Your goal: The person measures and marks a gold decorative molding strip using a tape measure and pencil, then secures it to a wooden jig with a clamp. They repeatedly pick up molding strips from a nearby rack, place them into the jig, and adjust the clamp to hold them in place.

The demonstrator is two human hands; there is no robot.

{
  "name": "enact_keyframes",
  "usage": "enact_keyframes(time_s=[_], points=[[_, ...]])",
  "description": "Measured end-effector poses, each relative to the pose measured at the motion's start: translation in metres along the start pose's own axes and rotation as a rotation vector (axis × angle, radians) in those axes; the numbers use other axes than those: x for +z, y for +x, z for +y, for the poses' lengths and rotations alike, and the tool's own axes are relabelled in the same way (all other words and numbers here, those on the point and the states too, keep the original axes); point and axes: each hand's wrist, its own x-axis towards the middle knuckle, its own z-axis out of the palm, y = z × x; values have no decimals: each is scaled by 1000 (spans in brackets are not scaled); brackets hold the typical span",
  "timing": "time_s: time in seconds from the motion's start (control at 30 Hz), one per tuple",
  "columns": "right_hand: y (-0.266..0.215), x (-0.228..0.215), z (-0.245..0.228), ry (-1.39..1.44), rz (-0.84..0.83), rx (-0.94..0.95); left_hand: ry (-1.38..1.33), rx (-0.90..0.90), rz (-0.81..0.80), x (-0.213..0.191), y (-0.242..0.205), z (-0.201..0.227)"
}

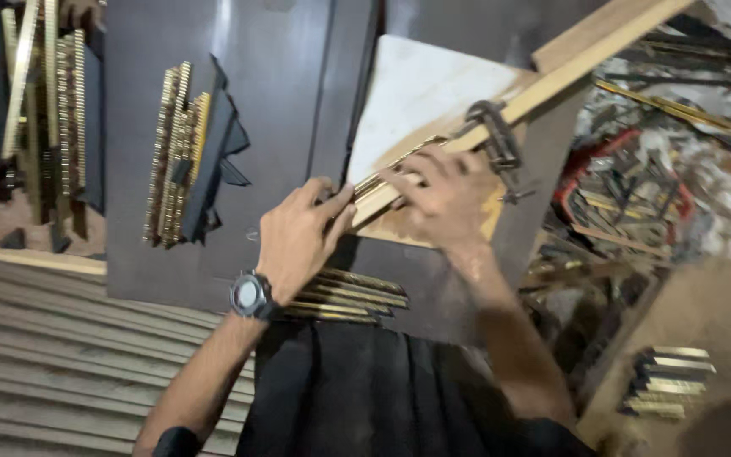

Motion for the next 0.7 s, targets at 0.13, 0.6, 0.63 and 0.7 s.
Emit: enact_keyframes(time_s=[0.13, 0.6, 0.63, 0.7], points=[[58, 15, 57, 55, 76, 111, 178, -102, 212, -28, -13, -39], [13, -39, -27, 202, 27, 71, 386, -463, 317, -58, -61, -161], [8, -37, -30, 267, -1, 73, 388, -501, 363, -60, -63, -162], [-12, -35, -52, 508, 46, 195, 300, -465, 469, -66, -68, -161]])
